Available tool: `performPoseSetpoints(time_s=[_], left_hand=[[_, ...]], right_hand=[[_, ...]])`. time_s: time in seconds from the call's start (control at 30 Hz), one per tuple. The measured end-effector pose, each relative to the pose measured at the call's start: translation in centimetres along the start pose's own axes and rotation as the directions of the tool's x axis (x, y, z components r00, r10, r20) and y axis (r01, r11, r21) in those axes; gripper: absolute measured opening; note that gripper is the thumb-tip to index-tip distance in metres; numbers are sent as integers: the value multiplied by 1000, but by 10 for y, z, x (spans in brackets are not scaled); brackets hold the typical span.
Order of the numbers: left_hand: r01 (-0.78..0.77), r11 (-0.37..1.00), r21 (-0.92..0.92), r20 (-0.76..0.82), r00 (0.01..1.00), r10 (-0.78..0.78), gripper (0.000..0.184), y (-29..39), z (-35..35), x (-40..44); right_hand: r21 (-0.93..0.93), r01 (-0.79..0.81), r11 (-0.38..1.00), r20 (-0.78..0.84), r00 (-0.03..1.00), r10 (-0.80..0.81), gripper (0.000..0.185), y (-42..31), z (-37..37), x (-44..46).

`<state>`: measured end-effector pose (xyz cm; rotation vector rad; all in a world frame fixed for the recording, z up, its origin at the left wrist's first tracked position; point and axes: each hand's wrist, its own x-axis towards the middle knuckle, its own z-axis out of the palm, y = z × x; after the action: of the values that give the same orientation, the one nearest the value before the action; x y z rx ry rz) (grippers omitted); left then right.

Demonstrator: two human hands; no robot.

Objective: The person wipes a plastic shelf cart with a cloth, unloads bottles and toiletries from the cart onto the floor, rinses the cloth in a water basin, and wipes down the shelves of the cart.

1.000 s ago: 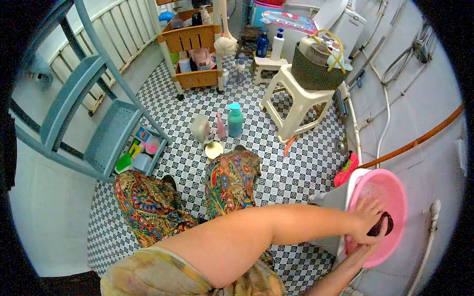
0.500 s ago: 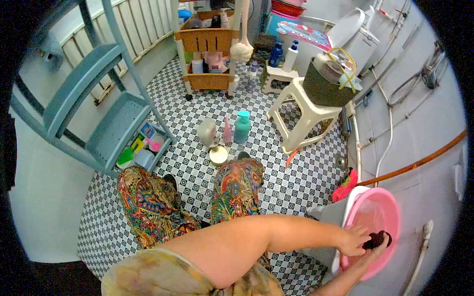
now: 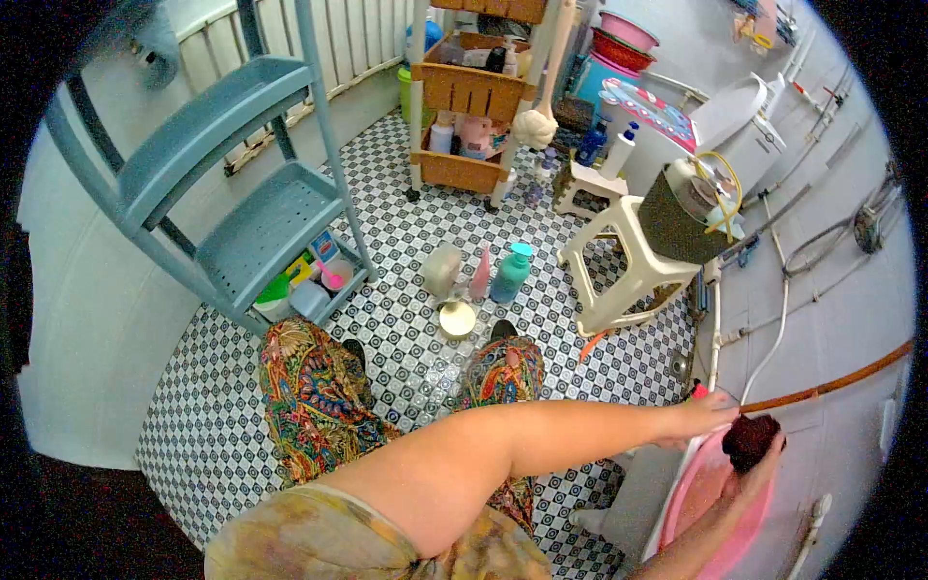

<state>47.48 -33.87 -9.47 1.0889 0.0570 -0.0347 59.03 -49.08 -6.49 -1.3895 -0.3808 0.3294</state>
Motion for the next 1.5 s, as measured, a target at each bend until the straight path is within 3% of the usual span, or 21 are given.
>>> performPoseSetpoints(time_s=[0.03,0.13,0.23,0.43,0.5,0.57,0.63,0.7,0.77,0.9,0.97,1.07,1.17,1.2,1.23,1.27,1.3,1.37,1.4,1.43,1.5], left_hand=[[43,989,-138,13,999,-41,76,6,-7,2],[76,914,-398,157,988,-14,77,22,-25,-7],[-32,834,-551,3,999,40,58,20,-42,-5],[-358,687,-632,-288,932,220,37,60,-100,-56],[-539,677,-502,-478,825,302,31,80,-131,-95],[-661,649,-377,-557,722,411,26,88,-179,-129],[-716,677,-171,-623,610,489,22,100,-199,-199],[-782,620,71,-848,280,450,19,101,-218,-248],[-787,589,185,-902,102,420,19,101,-227,-305],[-644,611,459,-880,-238,411,26,78,-265,-399],[-602,606,520,-853,-330,404,28,64,-282,-440],[-552,641,532,-834,-474,283,30,65,-270,-484],[-412,669,618,-735,-605,306,27,58,-286,-515],[-406,676,615,-736,-604,305,27,63,-282,-520],[-256,735,628,-663,-671,332,27,72,-272,-523],[-102,783,613,-586,-723,365,27,74,-268,-525],[-102,793,601,-595,-719,359,27,68,-269,-529],[294,766,572,-582,-513,631,28,51,-270,-538],[300,703,644,-626,-321,711,22,40,-275,-541],[304,705,641,-630,-317,709,22,39,-269,-540],[688,544,480,-838,177,516,23,39,-254,-533]], right_hand=[[-68,20,997,105,994,-13,39,-2,24,0],[-190,128,974,78,990,-115,33,14,90,-7],[-409,420,810,253,905,-342,26,30,126,-12],[-320,716,620,571,668,-476,34,26,223,-24],[-295,831,472,709,521,-475,43,16,269,-37],[-95,675,732,739,540,-402,45,28,317,-44],[-44,691,721,818,439,-371,46,31,365,-65],[39,672,740,869,344,-357,47,48,414,-81],[46,402,915,920,340,-196,46,64,461,-110],[-95,-67,993,977,184,106,40,92,540,-162],[-163,-107,981,979,103,174,37,100,572,-188],[-210,-50,976,978,8,210,36,137,621,-207],[-54,12,998,997,-49,54,36,156,664,-225],[56,162,985,998,13,-59,36,172,683,-226],[152,316,937,982,58,-179,36,170,697,-233],[89,256,963,995,28,-99,39,166,705,-230],[74,249,966,996,34,-85,39,167,706,-236],[-65,892,447,908,238,-344,40,176,708,-248],[-25,944,329,866,185,-465,46,190,712,-253],[-30,942,334,867,191,-461,46,198,717,-257],[107,942,319,918,30,-396,47,210,725,-266]])
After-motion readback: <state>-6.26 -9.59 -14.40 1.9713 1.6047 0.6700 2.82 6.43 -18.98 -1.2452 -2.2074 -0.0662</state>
